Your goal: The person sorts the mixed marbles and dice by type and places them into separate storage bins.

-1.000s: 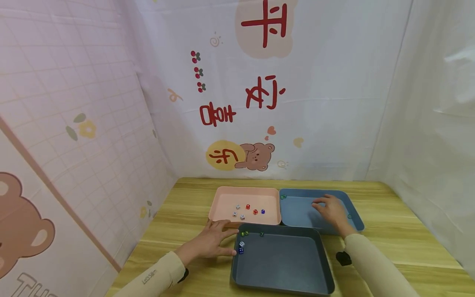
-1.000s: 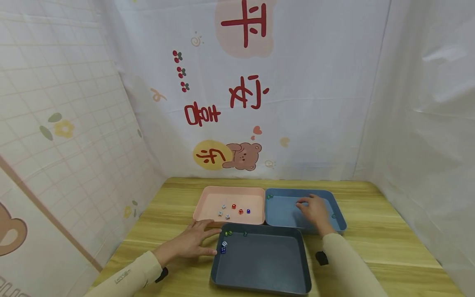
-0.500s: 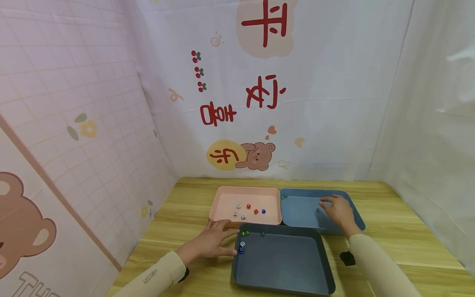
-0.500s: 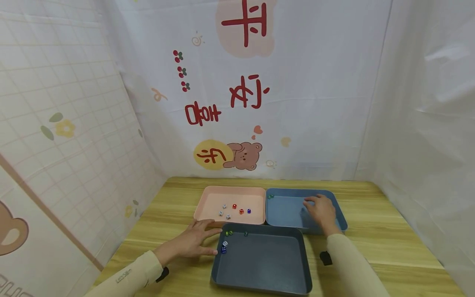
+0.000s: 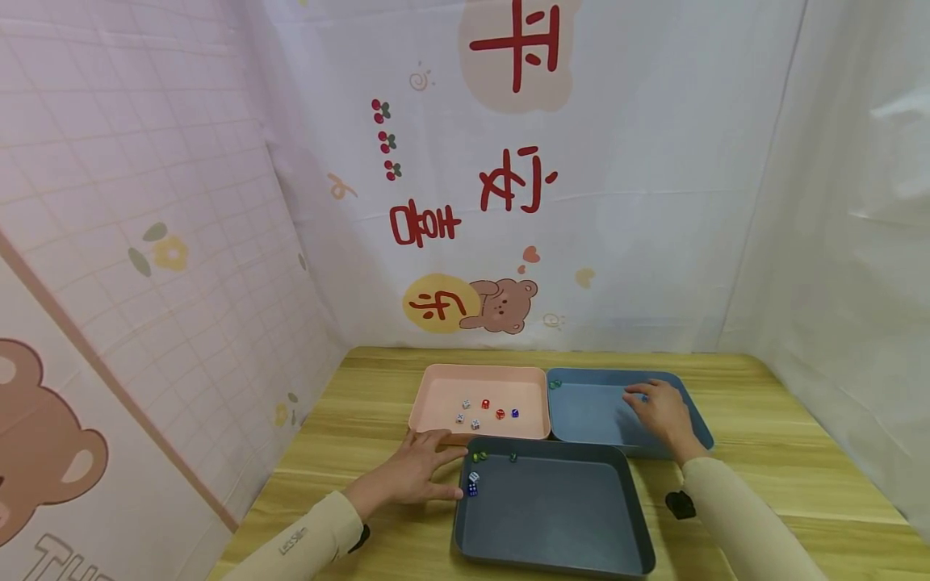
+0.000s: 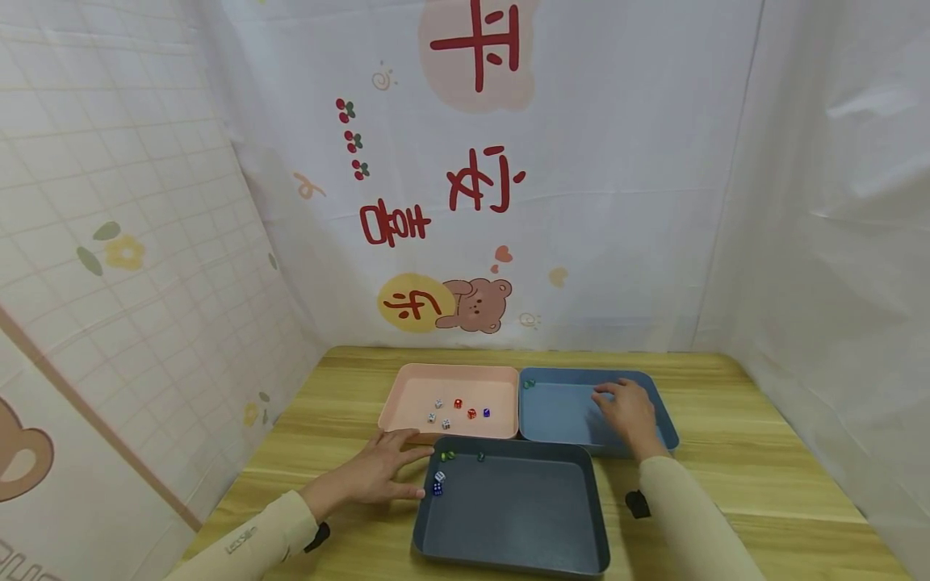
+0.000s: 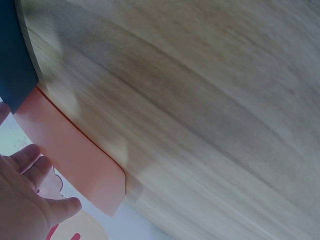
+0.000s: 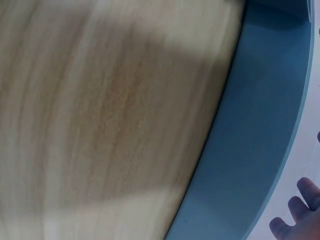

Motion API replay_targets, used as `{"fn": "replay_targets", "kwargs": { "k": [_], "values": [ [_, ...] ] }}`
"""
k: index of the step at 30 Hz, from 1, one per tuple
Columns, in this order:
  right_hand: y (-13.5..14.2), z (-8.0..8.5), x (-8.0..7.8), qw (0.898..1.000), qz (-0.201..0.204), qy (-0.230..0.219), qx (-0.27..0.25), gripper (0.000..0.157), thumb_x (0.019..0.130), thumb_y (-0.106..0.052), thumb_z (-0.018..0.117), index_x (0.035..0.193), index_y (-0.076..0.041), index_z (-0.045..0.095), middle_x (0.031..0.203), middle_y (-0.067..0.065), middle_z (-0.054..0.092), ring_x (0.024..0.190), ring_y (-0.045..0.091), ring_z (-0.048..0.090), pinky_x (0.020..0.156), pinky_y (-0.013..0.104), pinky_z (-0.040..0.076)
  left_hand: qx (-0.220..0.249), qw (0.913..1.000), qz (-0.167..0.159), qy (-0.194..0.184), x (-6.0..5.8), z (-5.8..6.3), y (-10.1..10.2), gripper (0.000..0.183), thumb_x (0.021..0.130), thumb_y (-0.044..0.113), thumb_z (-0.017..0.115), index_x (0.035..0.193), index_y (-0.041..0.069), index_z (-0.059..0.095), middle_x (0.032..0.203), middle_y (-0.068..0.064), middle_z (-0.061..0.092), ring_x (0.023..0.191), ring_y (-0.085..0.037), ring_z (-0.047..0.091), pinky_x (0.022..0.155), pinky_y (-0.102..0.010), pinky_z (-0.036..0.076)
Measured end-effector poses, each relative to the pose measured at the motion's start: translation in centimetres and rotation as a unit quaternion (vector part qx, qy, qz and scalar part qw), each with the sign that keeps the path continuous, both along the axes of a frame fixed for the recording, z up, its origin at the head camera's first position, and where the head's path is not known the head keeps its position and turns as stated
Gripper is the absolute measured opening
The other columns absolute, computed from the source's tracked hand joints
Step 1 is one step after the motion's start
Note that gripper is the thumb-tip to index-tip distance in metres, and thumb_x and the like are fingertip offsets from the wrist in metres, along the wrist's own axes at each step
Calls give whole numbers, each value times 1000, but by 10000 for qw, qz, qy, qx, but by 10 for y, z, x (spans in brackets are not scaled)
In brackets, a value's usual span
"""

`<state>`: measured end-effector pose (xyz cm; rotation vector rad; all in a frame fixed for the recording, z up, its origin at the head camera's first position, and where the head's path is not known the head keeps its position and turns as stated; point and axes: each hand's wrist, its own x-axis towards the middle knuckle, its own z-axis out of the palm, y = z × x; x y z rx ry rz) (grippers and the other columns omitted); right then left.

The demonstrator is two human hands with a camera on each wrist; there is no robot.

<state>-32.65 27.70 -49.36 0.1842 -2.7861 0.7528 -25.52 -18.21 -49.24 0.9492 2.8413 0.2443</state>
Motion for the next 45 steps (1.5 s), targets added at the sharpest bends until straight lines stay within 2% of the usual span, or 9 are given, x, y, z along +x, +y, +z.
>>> {"fn": "replay_targets", "kwargs": {
  "k": [10, 19, 28, 34, 45],
  "values": [
    [-8, 4, -6, 9999, 68, -41, -138, 34, 99, -25, 62, 120, 1, 69, 139, 39, 42, 126, 58, 38, 91, 70, 40, 35, 10000, 16, 14, 0, 1, 0, 75, 89, 68, 56, 149, 25, 47, 155, -16, 33, 143, -34, 29, 111, -68, 16],
    [-25, 8, -10, 9985, 322, -148, -426, 35, 100, -24, 61, 122, 2, 68, 138, 38, 45, 130, 56, 36, 101, 72, 29, 10, 10000, 21, 32, 0, 1, -1, 75, 88, 69, 56, 149, 26, 47, 155, -16, 33, 143, -34, 29, 110, -68, 18],
    [-51, 9, -10, 9973, 551, -112, -469, 33, 99, -24, 62, 120, 0, 70, 139, 36, 46, 130, 54, 39, 100, 69, 33, 56, 10000, 0, -4, 0, 1, -1, 74, 89, 67, 58, 149, 25, 48, 155, -17, 32, 143, -34, 28, 110, -69, 17],
    [-79, 15, -5, 9942, 887, -182, -586, 32, 99, -24, 62, 121, -2, 70, 141, 34, 44, 130, 53, 39, 98, 68, 37, 85, 10000, -18, 11, 1, 1, -1, 74, 89, 67, 58, 148, 24, 48, 154, -16, 33, 143, -35, 29, 110, -68, 17],
    [-123, 16, 7, 9881, 1438, 16, -540, 27, 96, -24, 68, 117, -8, 73, 141, 30, 47, 128, 50, 45, 97, 63, 42, 86, 9999, -48, 41, 0, 0, 0, 74, 89, 66, 57, 149, 24, 48, 154, -17, 33, 143, -35, 29, 110, -69, 17]
  ]
}}
